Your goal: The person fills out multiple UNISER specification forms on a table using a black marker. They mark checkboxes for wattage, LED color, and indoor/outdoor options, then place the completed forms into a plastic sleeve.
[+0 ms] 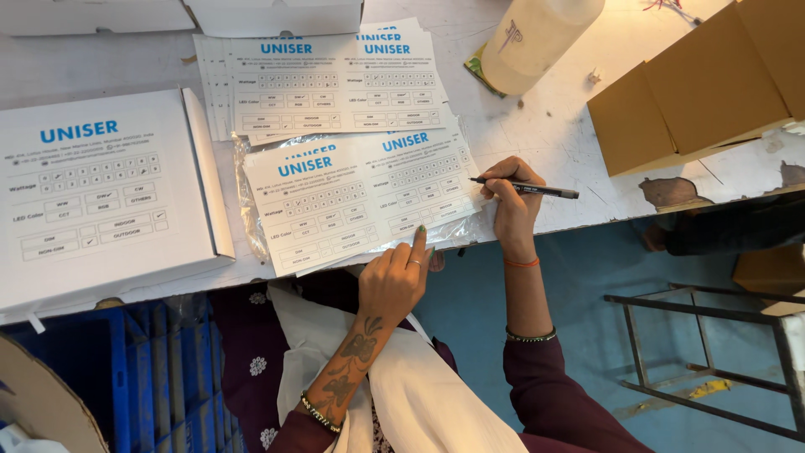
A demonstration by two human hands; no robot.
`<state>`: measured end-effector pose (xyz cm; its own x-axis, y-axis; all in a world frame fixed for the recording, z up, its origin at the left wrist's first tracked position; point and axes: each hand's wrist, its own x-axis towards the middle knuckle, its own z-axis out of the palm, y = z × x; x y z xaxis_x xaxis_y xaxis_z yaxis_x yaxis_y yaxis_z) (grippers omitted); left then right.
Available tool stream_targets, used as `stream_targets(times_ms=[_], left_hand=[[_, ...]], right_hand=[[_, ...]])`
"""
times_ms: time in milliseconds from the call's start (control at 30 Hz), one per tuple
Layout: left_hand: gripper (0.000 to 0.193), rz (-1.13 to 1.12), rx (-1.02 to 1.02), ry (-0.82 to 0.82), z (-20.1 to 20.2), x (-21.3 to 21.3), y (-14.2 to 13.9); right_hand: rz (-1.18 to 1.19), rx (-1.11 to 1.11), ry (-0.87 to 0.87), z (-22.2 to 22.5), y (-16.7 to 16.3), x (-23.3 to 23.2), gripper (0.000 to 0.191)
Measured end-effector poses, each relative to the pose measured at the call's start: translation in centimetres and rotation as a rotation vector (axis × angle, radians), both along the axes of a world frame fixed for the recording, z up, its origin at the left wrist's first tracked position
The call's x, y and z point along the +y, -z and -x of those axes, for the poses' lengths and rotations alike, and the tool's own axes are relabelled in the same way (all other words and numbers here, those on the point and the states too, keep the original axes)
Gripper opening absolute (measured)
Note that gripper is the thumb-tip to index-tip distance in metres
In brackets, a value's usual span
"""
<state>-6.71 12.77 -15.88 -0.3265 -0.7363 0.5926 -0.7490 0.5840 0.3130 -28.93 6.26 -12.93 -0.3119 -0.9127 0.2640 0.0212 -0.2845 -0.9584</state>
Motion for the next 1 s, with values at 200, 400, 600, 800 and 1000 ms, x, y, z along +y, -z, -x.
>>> stream_targets(times_ms=[200,400,600,800,1000], left_hand=[[0.037,-0.044,0.039,0.008,-0.09,0.12,-0.05],[0.038,-0.062,0.052,0.010,-0.07,-0.05,-0.04],[0.038,-0.077,0.054,0.015,-0.13,0.16,0.31],[0.037,-0.082,0.059,0.011,-0.01,-0.05,0.26],[0.037,-0.065,0.063,0.015,-0.12,0.01,0.19]], right_hand=[[-0.012,0.018,0.004,-0.06,-0.03,0.23,0.009],[-0.014,-0.008,0.000,-0.10,-0.01,-0.05,0.009],[-0.024,-0.015,0.012,0.06,0.27,0.21,0.008],[-0.010,-0.002,-0.001,0.27,0.42,-0.09,0.009],[-0.018,0.009,0.008,0.24,0.49,0.00,0.009]])
